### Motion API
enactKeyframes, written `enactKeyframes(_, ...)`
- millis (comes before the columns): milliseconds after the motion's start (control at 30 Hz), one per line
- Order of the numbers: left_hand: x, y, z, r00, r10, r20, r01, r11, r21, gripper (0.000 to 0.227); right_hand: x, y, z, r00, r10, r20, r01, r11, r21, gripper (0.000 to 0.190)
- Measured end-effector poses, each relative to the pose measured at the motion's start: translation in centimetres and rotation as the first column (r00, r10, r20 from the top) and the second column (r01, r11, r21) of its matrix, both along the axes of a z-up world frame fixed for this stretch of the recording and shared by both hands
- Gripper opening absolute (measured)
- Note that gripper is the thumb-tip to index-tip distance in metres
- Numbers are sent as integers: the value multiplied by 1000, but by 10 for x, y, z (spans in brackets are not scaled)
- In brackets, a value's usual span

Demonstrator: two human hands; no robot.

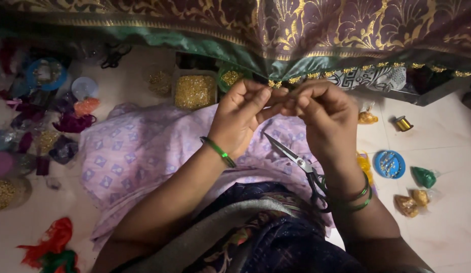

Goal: Sewing decorative gold beads onto the hem of a dark patterned fabric.

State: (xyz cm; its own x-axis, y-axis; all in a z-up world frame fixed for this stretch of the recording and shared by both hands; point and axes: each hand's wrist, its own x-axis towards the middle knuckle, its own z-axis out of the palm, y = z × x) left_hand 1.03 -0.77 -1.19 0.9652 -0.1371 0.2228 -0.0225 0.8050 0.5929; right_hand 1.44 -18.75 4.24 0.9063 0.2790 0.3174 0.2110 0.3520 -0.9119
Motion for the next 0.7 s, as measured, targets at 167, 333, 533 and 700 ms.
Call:
enactKeyframes(167, -15, 9, 2, 995, 80, -57, -64, 971, 232, 5, -19, 3, 4, 914, -114, 389, 255, 908, -332, 6)
enactKeyframes(333, -24, 8, 7, 990, 136, 26, -136, 922, 361, 9, -27, 17, 3, 703, -72, 707, 569, 654, -499, 17)
enactKeyframes(533, -29, 19, 42, 790, 245, 561, -608, 424, 671, 14, -27, 18, 17, 659, -73, 749, 613, 629, -478, 20)
enactKeyframes(700, -33, 22, 45, 652, 218, 726, -758, 183, 626, 12, -10, 25, 53, 522, 85, 848, 624, 640, -448, 25)
